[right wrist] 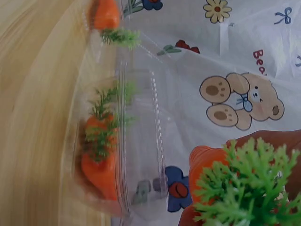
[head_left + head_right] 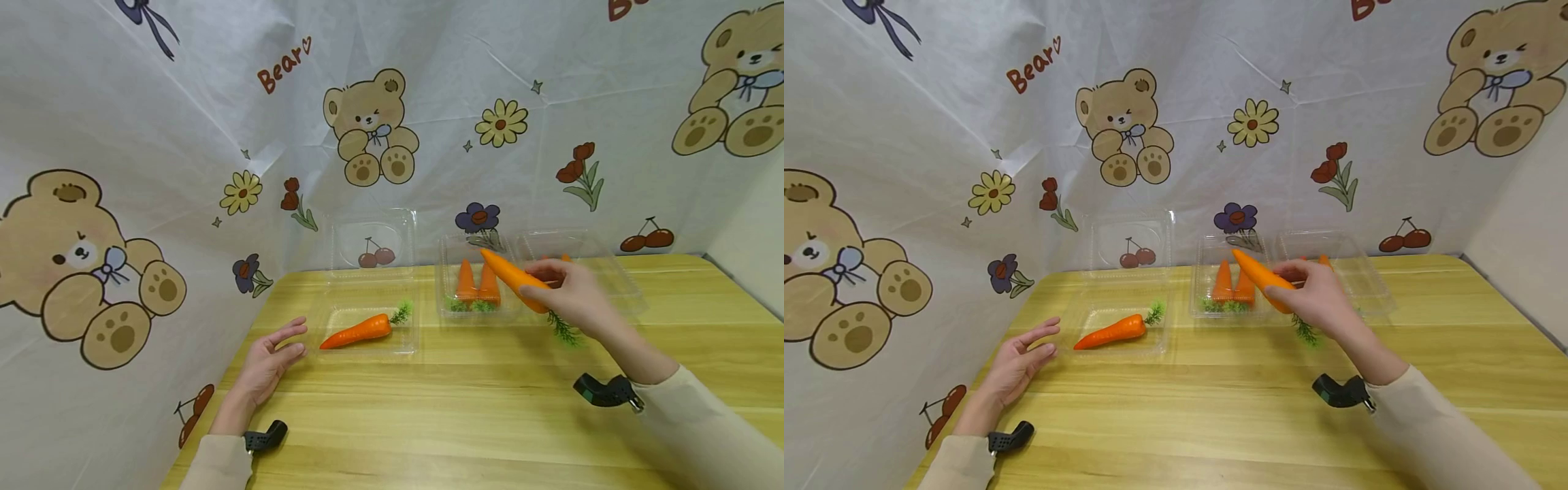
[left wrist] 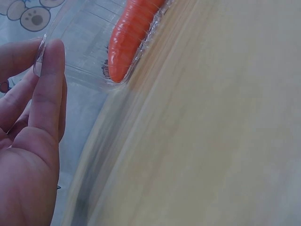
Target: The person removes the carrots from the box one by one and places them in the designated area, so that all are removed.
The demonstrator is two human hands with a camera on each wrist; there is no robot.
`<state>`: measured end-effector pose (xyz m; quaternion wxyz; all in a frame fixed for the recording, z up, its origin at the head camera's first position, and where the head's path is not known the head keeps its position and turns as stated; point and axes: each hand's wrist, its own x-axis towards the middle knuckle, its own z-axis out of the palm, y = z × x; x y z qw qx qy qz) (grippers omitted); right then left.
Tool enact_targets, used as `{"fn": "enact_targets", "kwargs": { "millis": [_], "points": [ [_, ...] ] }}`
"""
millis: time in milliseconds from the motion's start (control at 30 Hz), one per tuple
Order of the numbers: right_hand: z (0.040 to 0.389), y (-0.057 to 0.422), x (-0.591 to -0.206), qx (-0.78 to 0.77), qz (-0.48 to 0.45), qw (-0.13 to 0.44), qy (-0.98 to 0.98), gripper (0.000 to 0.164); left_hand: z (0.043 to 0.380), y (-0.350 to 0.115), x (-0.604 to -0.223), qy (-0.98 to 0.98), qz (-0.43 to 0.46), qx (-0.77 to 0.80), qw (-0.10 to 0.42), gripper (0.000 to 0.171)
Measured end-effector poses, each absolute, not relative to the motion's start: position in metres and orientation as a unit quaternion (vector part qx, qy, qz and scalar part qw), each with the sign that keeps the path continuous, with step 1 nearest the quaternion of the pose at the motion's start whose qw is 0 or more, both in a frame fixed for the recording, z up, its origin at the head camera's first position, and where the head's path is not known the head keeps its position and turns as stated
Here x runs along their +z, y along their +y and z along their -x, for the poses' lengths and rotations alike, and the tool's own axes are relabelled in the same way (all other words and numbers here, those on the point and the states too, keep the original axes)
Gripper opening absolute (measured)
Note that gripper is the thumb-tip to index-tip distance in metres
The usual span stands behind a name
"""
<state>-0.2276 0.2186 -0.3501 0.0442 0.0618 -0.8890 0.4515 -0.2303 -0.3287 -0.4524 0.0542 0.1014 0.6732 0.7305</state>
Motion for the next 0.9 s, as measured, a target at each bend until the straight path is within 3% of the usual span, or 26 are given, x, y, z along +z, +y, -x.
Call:
{"fn": "enact_targets", "kwargs": {
  "millis": [900],
  "points": [
    [0.218, 0.327, -0.355, 0.427, 0.059, 0.096, -0.897, 0.069, 0.229, -0.329, -0.453, 0.678, -0.107, 0.726, 0.048, 0.05]
  ]
}}
